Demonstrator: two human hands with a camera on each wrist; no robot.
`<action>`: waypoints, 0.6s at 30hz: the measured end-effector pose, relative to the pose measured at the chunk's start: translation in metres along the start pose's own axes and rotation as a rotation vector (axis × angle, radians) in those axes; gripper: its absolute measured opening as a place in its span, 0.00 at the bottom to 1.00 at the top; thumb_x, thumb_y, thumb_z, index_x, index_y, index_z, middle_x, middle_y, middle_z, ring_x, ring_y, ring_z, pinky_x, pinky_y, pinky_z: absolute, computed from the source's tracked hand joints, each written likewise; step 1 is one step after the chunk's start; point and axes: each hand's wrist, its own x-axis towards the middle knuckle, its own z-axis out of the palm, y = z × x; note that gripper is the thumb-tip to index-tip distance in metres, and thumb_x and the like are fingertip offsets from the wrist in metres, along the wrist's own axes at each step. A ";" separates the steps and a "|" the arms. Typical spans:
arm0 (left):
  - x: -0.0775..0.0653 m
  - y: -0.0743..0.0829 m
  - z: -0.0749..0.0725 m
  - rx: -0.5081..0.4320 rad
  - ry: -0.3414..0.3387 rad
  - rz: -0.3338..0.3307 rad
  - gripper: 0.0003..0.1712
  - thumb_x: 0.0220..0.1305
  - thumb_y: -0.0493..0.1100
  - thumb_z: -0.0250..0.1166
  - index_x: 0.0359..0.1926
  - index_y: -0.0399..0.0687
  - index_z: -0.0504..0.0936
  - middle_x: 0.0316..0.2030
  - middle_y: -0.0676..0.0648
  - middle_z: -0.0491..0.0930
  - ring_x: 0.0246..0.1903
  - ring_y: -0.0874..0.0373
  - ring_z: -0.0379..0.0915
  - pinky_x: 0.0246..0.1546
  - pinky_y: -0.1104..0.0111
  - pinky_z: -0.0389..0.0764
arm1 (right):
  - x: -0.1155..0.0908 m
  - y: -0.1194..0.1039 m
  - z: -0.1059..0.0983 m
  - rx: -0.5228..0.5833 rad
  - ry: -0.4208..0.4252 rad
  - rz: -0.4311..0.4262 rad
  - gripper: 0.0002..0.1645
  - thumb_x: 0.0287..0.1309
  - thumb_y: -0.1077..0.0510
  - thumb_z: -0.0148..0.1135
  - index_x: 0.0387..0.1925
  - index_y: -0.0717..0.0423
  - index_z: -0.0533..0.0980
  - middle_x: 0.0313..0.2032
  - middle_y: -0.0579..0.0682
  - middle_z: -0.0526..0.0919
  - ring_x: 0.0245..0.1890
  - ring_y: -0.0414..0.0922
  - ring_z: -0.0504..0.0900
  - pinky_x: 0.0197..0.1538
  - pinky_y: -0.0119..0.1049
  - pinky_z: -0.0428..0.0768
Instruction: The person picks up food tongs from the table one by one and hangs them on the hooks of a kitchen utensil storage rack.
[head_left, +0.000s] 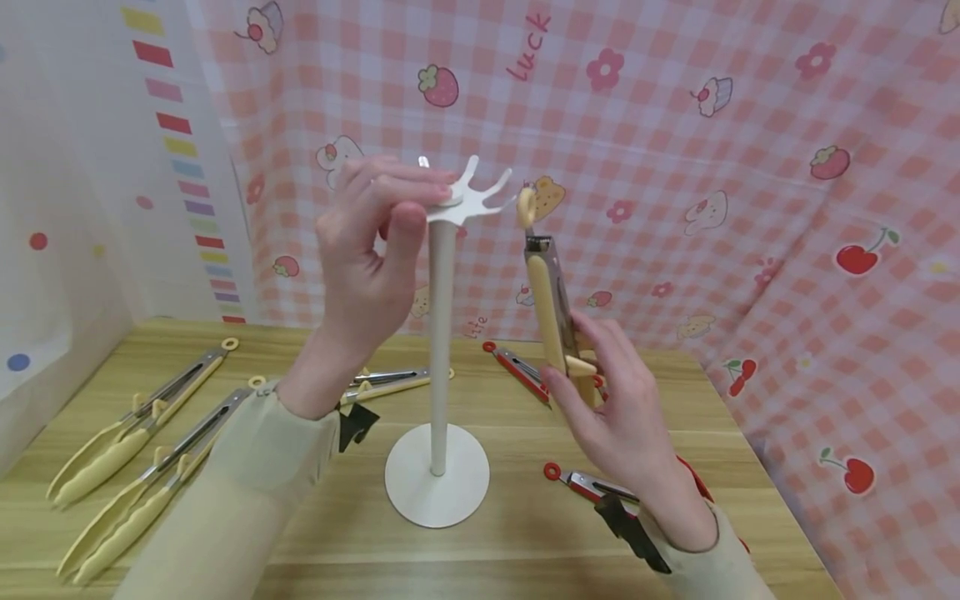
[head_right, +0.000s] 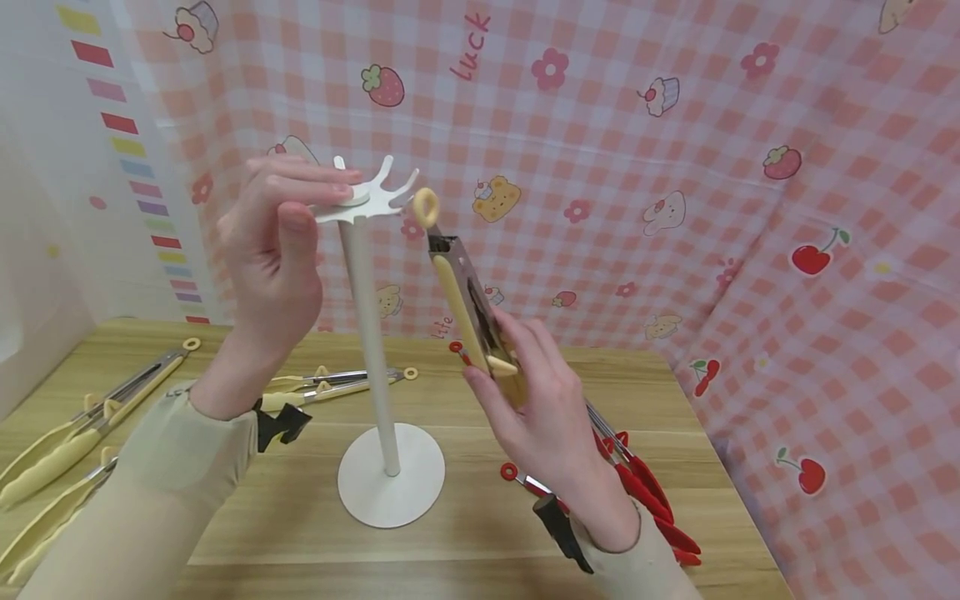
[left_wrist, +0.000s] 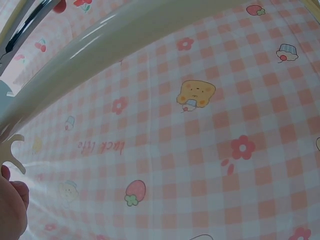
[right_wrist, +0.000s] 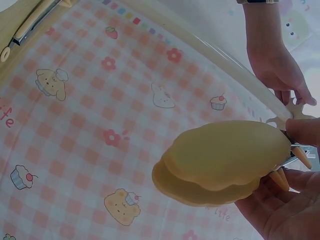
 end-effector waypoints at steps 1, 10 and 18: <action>0.000 0.000 0.000 0.000 -0.001 -0.001 0.39 0.77 0.69 0.52 0.37 0.36 0.86 0.39 0.36 0.89 0.39 0.58 0.71 0.37 0.77 0.64 | 0.000 0.000 0.000 -0.001 0.000 0.002 0.40 0.55 0.73 0.73 0.70 0.61 0.73 0.51 0.57 0.84 0.49 0.44 0.82 0.55 0.17 0.81; 0.000 0.000 0.000 -0.002 -0.001 -0.005 0.39 0.77 0.69 0.52 0.37 0.36 0.86 0.39 0.36 0.89 0.38 0.59 0.70 0.36 0.77 0.63 | 0.001 -0.004 0.000 -0.012 -0.016 0.042 0.40 0.56 0.71 0.73 0.70 0.59 0.73 0.53 0.56 0.84 0.51 0.43 0.83 0.56 0.18 0.80; 0.000 0.000 0.000 0.004 0.003 -0.007 0.40 0.77 0.70 0.52 0.36 0.36 0.86 0.39 0.36 0.89 0.38 0.59 0.69 0.37 0.77 0.63 | 0.003 -0.005 0.000 -0.014 -0.018 0.042 0.40 0.56 0.71 0.73 0.70 0.58 0.73 0.54 0.56 0.84 0.51 0.44 0.83 0.55 0.17 0.80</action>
